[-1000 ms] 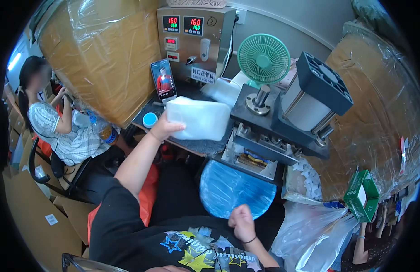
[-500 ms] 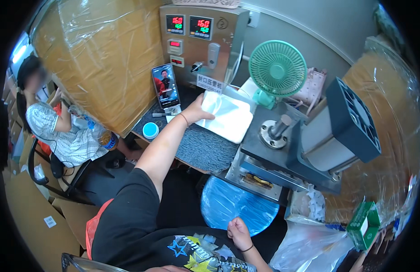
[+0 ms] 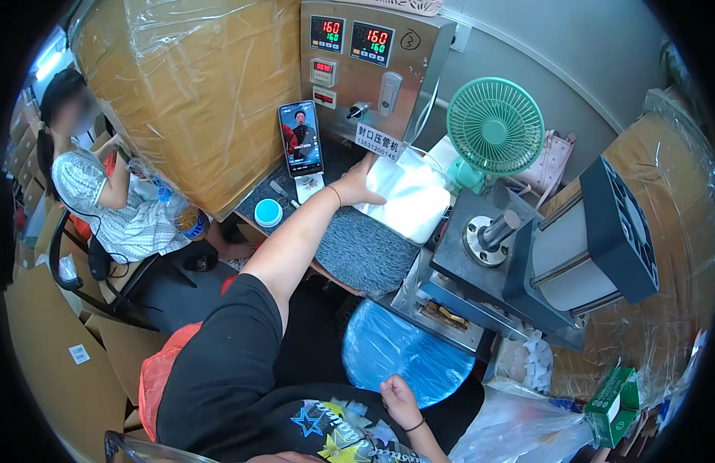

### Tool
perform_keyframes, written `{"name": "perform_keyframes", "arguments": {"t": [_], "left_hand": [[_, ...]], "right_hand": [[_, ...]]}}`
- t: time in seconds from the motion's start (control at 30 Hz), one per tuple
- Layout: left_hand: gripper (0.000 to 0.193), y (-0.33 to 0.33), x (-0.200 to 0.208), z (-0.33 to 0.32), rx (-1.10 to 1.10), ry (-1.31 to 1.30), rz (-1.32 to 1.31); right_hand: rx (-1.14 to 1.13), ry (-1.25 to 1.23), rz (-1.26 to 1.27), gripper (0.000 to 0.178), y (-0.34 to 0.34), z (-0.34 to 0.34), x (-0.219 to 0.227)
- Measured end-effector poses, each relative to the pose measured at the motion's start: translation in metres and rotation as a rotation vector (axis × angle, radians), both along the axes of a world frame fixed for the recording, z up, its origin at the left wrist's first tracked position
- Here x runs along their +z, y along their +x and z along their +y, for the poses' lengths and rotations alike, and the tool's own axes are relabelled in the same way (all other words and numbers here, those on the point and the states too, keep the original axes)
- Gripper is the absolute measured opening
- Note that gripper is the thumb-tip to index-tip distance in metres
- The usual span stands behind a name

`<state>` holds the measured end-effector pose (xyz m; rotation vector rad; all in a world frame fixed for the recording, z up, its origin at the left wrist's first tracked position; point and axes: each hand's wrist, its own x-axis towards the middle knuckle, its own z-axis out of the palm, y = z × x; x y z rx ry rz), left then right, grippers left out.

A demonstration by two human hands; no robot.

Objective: Packaging items into plastic bags and sealing them using an industrial heat sealing machine.

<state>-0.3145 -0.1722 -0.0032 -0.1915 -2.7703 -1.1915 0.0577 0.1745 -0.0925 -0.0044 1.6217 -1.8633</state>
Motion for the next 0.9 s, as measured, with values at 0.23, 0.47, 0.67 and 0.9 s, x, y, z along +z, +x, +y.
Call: {"name": "perform_keyframes", "arguments": {"t": [0.23, 0.47, 0.67, 0.9], "left_hand": [[0.140, 0.016, 0.001, -0.003, -0.057, -0.114, -0.002], [0.140, -0.002, 0.008, -0.002, -0.043, -0.129, -0.070], [0.136, 0.024, 0.011, -0.011, -0.058, -0.073, 0.042], [0.055, 0.231, 0.113, -0.013, -0.409, -0.326, 0.353]], "right_hand": [[-0.084, -0.004, -0.076, 0.021, 0.001, 0.010, 0.003], [0.031, 0.193, 0.160, 0.020, 0.001, 0.004, -0.007], [-0.004, 0.065, 0.012, 0.019, 0.001, 0.006, 0.000], [0.057, 0.106, 0.127, 0.020, 0.001, 0.003, -0.005]]}}
